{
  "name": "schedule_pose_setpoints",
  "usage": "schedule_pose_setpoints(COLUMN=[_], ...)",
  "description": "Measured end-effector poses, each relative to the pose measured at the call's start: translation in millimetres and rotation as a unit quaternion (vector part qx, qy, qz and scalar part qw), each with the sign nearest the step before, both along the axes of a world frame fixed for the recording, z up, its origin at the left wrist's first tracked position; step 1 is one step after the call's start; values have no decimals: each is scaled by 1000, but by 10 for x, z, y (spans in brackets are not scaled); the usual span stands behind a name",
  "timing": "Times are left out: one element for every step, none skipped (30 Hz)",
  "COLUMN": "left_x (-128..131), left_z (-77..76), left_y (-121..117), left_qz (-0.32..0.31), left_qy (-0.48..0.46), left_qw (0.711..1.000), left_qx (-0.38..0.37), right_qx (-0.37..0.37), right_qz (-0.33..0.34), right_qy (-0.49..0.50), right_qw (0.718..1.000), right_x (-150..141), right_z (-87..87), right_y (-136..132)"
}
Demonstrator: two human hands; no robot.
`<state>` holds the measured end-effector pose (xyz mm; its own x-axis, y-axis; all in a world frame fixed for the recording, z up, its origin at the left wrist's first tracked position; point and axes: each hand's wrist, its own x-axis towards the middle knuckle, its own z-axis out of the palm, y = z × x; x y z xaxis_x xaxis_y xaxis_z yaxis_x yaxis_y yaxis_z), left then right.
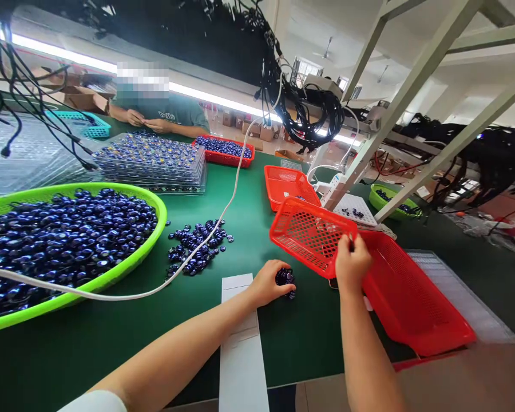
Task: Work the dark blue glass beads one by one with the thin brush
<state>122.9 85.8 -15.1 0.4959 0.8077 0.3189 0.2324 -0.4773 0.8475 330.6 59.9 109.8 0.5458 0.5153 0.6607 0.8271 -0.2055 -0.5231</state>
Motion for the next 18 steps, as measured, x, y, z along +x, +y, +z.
schedule_pose_setpoints(left_x=[-1, -2, -4, -5, -6, -7, -8, -9, -9, -8, -6, -4, -1, 2, 5, 7, 10, 13], left_z=[-2, -4, -8, -11, -14, -17, -18, -18, -17, -15, -12, -9, -6, -3, 0, 3, 6, 8], left_y=[-4, -7, -9, -10, -10, -9, -8, -5, -3, -1, 1, 2, 2, 3, 3, 4, 5, 6], left_qz=[-3, -7, -10, -13, -16, -18, -19, -20, -21, -23, -24, -25, -25, -26, -27, -28, -28, -29], left_qy=[2, 3, 4, 5, 4, 3, 2, 1, 0, -1, -3, -5, -8, -11, -15, -19, -23, -27], left_qw=[1000, 1000, 1000, 1000, 1000, 1000, 1000, 1000, 1000, 1000, 999, 999, 999, 999, 999, 999, 999, 999], left_qx=[2, 4, 7, 10, 13, 16, 18, 20, 21, 22, 21, 21, 20, 19, 16, 12, 7, -1], right_qx=[-19, -39, -60, -84, -109, -131, -153, -173, -189, -201, -207, -208, -204, -197, -187, -178, -168, -160], right_qz=[17, 33, 49, 63, 73, 76, 75, 70, 61, 50, 37, 25, 17, 16, 23, 37, 56, 77], right_qy=[15, 30, 45, 58, 70, 81, 89, 94, 99, 101, 103, 103, 101, 99, 95, 93, 94, 98], right_qw=[1000, 998, 996, 993, 989, 985, 981, 978, 975, 973, 972, 972, 974, 975, 977, 979, 980, 979], right_x=[-5, -15, -25, -33, -36, -33, -23, -7, 12, 31, 47, 55, 54, 42, 17, -18, -63, -114], right_z=[-52, -112, -176, -240, -299, -349, -391, -422, -443, -456, -463, -464, -462, -458, -455, -453, -455, -461], right_y=[182, 353, 509, 647, 762, 852, 917, 957, 973, 970, 949, 914, 865, 804, 727, 635, 523, 392])
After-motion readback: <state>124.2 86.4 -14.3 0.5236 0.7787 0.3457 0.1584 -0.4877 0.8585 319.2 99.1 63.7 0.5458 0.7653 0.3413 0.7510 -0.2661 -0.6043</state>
